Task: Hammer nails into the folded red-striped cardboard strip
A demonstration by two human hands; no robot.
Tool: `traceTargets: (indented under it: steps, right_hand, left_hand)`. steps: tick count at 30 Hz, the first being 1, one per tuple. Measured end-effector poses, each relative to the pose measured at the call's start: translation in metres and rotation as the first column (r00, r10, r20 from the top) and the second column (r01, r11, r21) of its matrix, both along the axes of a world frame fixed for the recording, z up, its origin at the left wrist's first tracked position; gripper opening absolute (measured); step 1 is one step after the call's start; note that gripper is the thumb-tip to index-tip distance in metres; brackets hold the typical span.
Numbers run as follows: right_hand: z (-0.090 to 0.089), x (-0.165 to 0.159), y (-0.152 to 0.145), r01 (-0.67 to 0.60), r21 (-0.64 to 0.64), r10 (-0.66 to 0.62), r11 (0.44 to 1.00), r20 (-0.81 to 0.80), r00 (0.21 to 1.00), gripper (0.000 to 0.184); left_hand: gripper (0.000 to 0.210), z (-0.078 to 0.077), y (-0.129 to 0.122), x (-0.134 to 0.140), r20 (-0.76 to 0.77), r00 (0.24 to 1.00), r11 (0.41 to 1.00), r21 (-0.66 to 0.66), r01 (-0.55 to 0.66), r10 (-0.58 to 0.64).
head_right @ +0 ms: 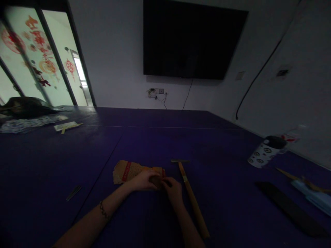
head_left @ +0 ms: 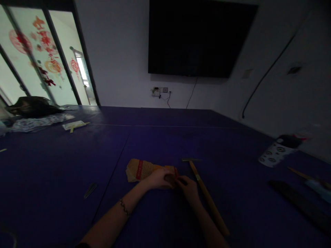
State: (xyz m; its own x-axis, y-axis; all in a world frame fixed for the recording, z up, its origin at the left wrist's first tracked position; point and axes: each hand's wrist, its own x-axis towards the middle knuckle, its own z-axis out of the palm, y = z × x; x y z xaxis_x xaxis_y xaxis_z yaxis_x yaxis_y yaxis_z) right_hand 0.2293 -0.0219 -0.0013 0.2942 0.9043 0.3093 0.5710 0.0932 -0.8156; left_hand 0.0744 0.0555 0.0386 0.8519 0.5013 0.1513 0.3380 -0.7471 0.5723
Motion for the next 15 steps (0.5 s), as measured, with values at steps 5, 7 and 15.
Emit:
traceTargets:
  steps: [5, 7, 15]
  right_hand:
    - [-0.003, 0.0, 0.003, -0.003, 0.003, 0.003, 1.0, 0.048, 0.999, 0.02]
    - [-0.003, -0.001, 0.004, -0.005, 0.011, 0.004, 1.0, 0.072, 0.997, 0.02]
    - [-0.003, -0.002, 0.005, -0.003, 0.041, -0.003, 0.999, 0.138, 0.99, 0.017]
  left_hand:
    - [0.071, 0.011, 0.007, -0.05, -0.161, 0.985, 0.979, 0.202, -0.031, 0.065]
    - [0.075, 0.007, 0.004, -0.072, -0.211, 0.967, 0.957, 0.279, -0.077, 0.139]
    - [0.042, -0.018, -0.008, -0.12, -0.182, 0.951, 0.908, 0.385, -0.165, 0.25]
